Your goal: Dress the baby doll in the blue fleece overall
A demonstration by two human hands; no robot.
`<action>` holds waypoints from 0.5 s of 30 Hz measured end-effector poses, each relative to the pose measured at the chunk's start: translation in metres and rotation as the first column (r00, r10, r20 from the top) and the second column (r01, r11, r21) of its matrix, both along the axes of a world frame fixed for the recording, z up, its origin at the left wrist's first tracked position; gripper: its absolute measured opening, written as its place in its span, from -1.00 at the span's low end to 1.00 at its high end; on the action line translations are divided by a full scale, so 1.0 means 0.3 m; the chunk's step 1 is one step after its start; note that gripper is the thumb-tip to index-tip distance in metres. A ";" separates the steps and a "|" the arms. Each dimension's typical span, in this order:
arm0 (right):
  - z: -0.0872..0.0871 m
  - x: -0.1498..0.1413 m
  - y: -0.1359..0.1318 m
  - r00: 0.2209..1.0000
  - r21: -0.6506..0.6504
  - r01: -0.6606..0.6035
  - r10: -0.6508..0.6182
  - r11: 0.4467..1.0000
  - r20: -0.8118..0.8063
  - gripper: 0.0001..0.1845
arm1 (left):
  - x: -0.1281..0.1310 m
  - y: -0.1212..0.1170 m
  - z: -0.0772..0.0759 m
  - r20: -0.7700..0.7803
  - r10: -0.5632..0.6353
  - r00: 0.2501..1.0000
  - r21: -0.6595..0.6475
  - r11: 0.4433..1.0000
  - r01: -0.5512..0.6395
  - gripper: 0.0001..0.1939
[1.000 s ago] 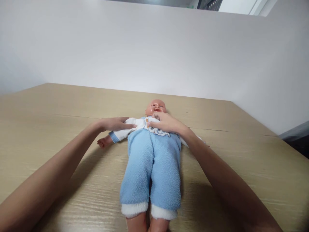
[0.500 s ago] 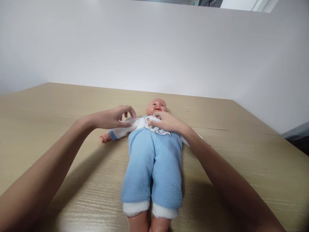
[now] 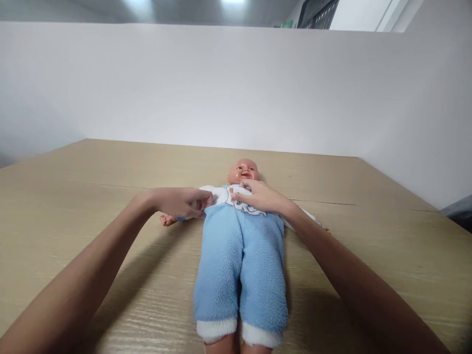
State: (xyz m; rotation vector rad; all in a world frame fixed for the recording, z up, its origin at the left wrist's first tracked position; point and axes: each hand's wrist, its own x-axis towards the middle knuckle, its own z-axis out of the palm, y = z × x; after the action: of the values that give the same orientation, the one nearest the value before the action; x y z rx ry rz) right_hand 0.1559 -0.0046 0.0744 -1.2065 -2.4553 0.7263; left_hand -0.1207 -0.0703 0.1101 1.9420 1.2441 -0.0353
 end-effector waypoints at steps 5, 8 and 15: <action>-0.001 0.075 -0.071 0.992 0.016 0.034 -0.032 0.999 -0.125 -0.56 | 0.010 -0.013 0.019 0.042 -0.035 0.999 0.034 0.999 0.034 -0.71; -0.007 0.166 -0.123 0.993 0.096 0.066 -0.056 0.993 -0.100 -0.41 | -0.009 0.004 -0.008 0.140 -0.067 0.988 0.030 0.998 0.063 -0.72; -0.142 0.497 -0.228 0.967 0.209 0.228 -0.246 0.951 0.066 -0.24 | -0.004 0.031 -0.052 0.197 -0.083 0.977 0.018 0.997 0.082 -0.70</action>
State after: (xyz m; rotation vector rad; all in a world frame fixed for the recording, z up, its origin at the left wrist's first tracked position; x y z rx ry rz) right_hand 0.3051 -0.0729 0.0318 -1.4479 -2.3299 0.3552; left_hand -0.1219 -0.0611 0.0943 1.9526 1.0349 0.1186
